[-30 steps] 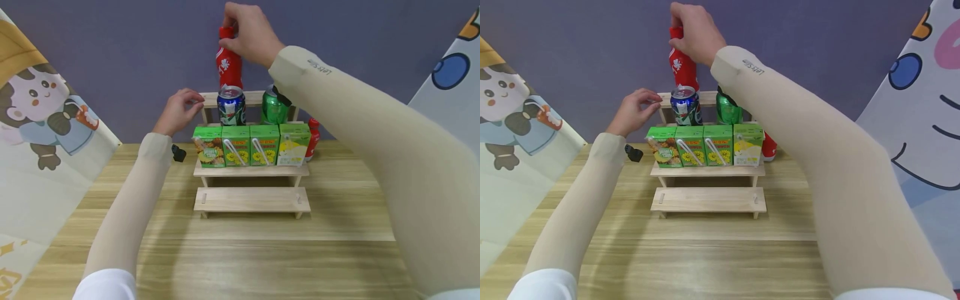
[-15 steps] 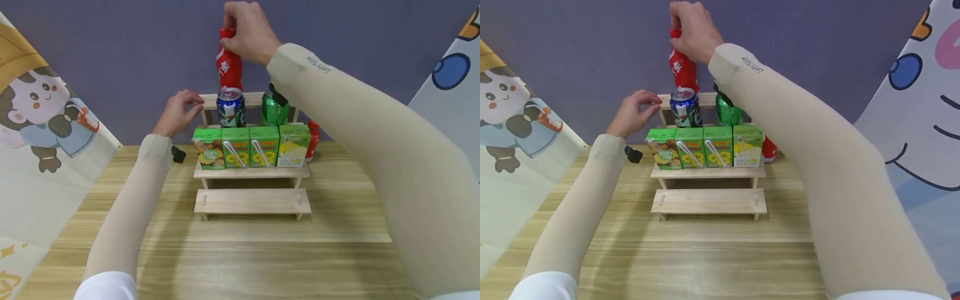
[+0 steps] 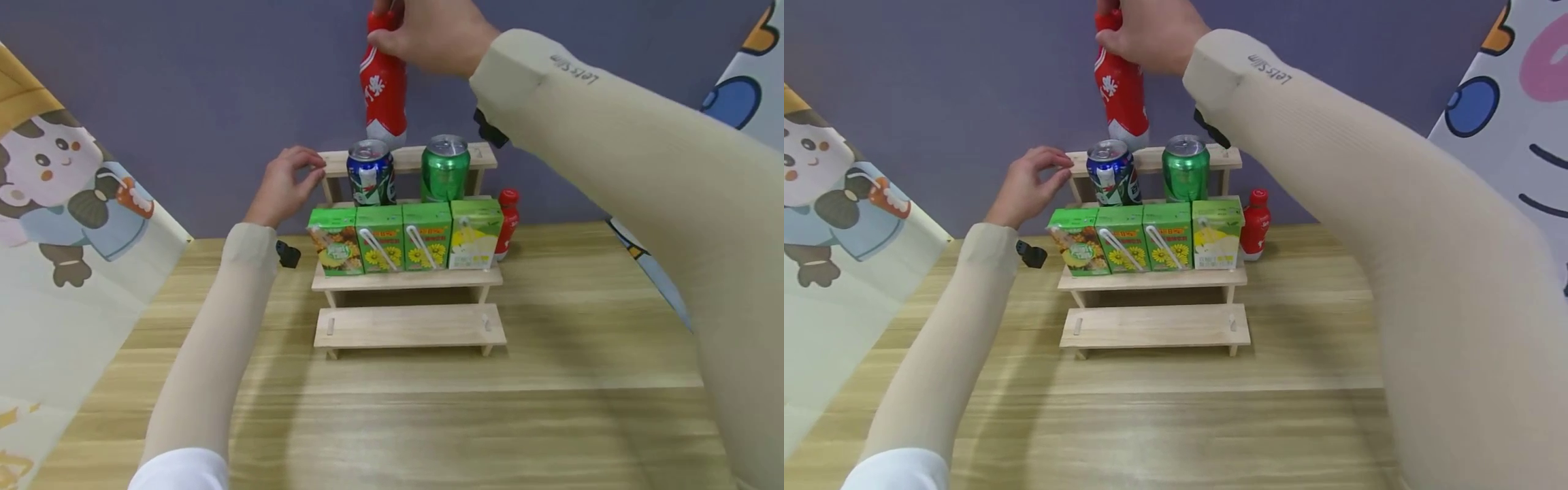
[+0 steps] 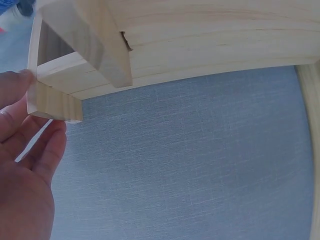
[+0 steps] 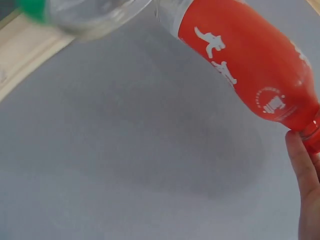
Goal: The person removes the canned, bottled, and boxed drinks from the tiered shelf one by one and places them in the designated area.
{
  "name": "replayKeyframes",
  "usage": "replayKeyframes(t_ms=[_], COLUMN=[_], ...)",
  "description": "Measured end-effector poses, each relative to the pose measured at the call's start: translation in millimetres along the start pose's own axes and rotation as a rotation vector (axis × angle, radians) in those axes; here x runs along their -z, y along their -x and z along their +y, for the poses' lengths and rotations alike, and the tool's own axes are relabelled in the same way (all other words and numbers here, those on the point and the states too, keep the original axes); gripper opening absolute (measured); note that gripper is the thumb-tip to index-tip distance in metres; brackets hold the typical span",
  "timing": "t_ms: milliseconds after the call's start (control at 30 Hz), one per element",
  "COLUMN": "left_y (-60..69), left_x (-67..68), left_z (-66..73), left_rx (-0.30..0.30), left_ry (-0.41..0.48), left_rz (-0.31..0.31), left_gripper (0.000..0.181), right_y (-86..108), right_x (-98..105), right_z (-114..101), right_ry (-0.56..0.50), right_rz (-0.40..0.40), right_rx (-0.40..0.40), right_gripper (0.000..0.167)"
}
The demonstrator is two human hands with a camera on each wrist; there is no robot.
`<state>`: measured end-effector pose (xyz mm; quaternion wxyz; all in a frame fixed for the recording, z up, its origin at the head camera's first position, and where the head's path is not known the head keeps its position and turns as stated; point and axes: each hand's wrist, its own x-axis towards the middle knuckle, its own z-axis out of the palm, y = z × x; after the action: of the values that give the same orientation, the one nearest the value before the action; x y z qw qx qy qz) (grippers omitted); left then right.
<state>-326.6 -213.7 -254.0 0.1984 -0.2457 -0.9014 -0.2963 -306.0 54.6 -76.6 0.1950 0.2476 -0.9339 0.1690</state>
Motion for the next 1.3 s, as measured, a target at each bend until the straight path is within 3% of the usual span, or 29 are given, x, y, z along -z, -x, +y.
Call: replayKeyframes(t_ms=[367, 633, 900, 1133, 1300], left_y=[-0.4, 0.6, 0.7, 3.1, 1.7], left_x=[4.1, 5.8, 7.7, 11.3, 12.7], left_z=[-3.0, -3.5, -8.3, -13.0, -14.0], left_rx=[0.012, 0.008, 0.002, 0.003, 0.002], left_ry=[-0.011, -0.013, -0.019, -0.02, -0.023], left_rz=[-0.023, -0.026, -0.021, -0.017, -0.017], left_gripper=[0.025, 0.025, 0.024, 0.024, 0.023], right_y=[20.0, 44.7, 80.5, 113.2, 137.9], right_x=[28.1, 43.9, 59.9, 62.0, 50.6], right_z=[38.1, 76.9, 107.7, 135.1, 159.3], right_ry=[-0.001, -0.046, 0.045, -0.007, 0.05], right_rz=[-0.035, 0.014, 0.064, 0.142, 0.112], right_rx=[-0.083, -0.207, -0.235, -0.249, -0.232], right_gripper=[0.054, 0.058, 0.059, 0.045, 0.035])
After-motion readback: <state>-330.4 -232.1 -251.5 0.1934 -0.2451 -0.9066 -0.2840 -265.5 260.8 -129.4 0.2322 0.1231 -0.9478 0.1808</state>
